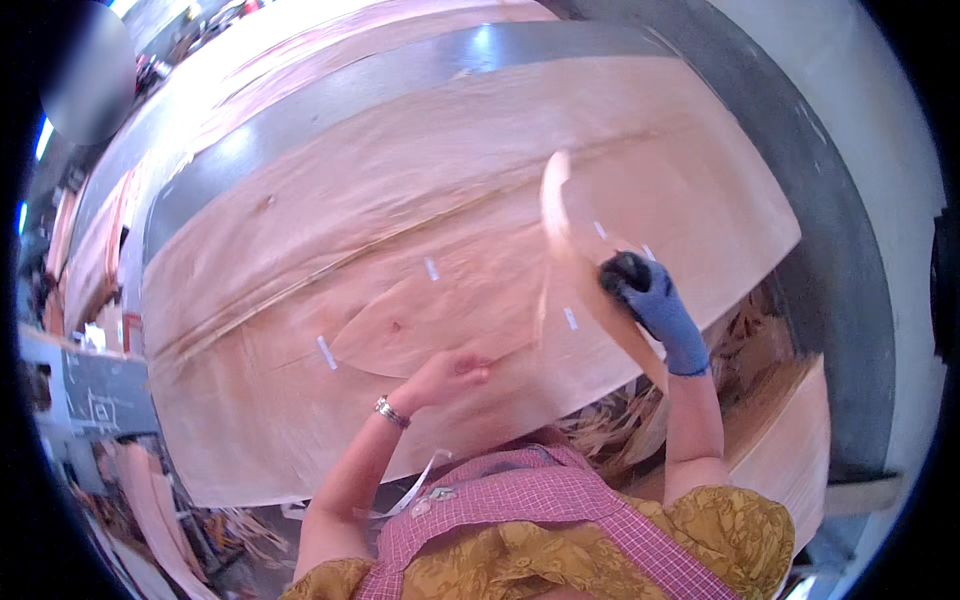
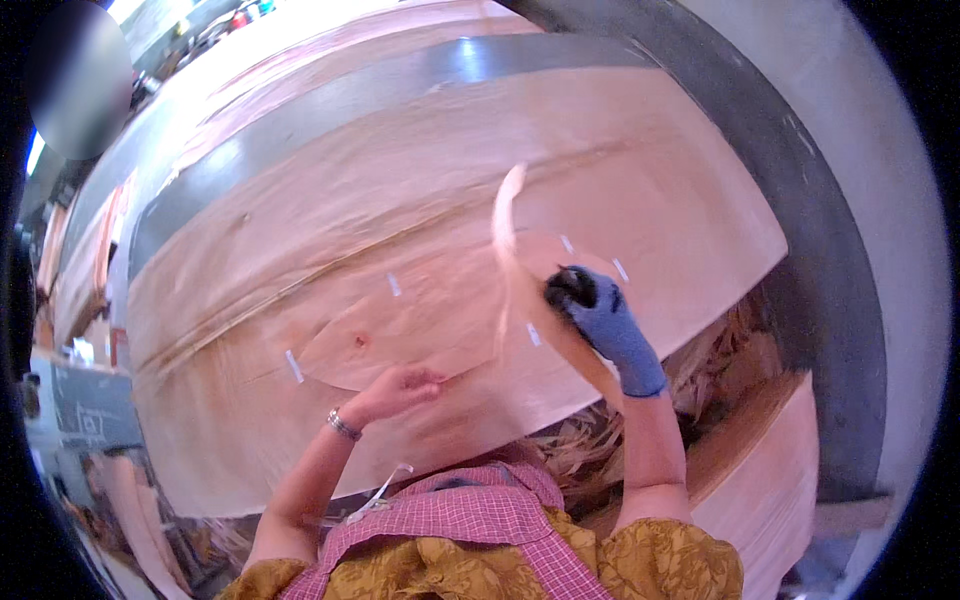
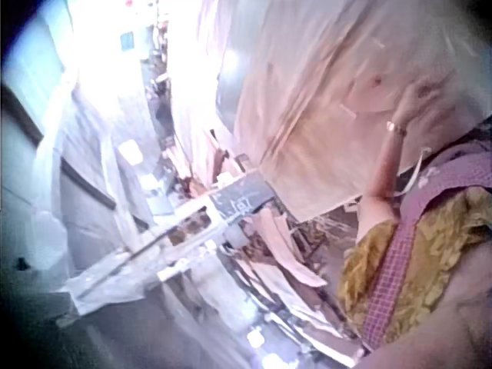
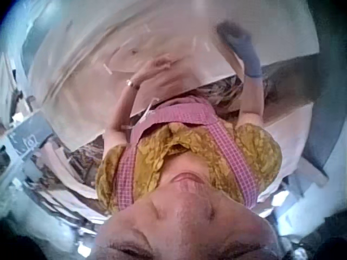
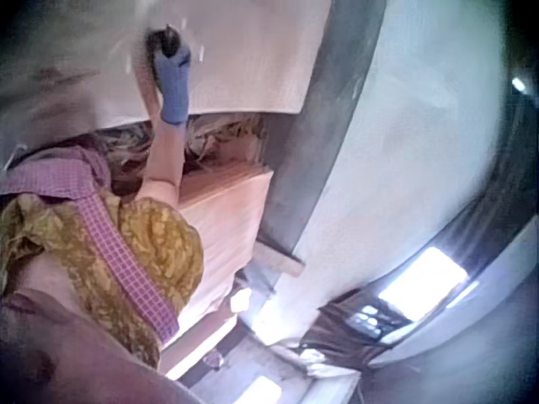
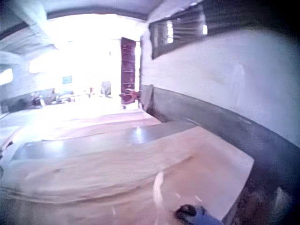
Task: The person trims the edges of thin wood veneer sheets using a hand tool, applies pieces of tape to repair a split in a sheet, and then gathers and rolls several sheets together by hand.
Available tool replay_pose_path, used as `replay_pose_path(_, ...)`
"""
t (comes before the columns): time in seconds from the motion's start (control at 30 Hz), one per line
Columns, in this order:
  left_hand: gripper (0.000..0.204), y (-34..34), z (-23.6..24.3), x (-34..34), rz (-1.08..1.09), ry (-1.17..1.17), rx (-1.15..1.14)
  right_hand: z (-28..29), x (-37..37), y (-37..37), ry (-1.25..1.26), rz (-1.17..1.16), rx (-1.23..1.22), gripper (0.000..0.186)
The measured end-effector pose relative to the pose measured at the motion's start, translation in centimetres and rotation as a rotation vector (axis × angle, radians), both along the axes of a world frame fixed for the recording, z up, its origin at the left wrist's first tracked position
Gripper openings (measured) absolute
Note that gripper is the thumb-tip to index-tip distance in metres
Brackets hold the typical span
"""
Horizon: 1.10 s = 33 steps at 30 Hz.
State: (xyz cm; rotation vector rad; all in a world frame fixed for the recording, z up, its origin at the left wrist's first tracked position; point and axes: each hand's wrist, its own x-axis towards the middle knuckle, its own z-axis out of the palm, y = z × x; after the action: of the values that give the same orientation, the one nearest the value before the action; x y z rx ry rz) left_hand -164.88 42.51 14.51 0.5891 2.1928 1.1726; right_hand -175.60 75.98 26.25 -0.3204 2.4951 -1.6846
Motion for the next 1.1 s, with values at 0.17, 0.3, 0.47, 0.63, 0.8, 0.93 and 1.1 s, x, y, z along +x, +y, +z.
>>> replay_pose_path(0.17,0.030,-10.1,3.9,-5.3,0.895,-0.835,1.333,1.2,-3.9,-20.5,-0.382,0.241,0.011,0.018)
replay_pose_path(0.3,0.022,-15.7,1.5,-7.3,1.203,-0.475,1.394,-0.3,-6.9,-28.2,-0.470,0.451,0.137,0.025)
replay_pose_path(0.47,0.010,-24.2,-1.6,-9.2,1.567,-0.213,1.123,-4.3,-12.0,-37.0,-0.522,0.613,0.324,0.032)
replay_pose_path(0.63,0.017,-37.6,-3.0,-13.7,1.672,-0.184,0.945,-10.7,-20.8,-51.3,0.319,0.787,0.501,0.026)
replay_pose_path(0.8,0.030,-46.4,-4.1,-19.8,1.804,-0.034,0.877,-13.4,-31.5,-62.8,0.258,0.843,0.511,0.020)
replay_pose_path(0.93,0.031,-49.6,-7.8,-21.3,1.848,0.310,0.288,-17.4,-34.7,-67.3,-0.097,0.906,0.402,0.021)
replay_pose_path(1.1,0.019,-49.2,-9.7,-24.1,1.245,0.715,-0.466,-22.2,-35.8,-67.3,0.006,0.889,0.513,0.025)
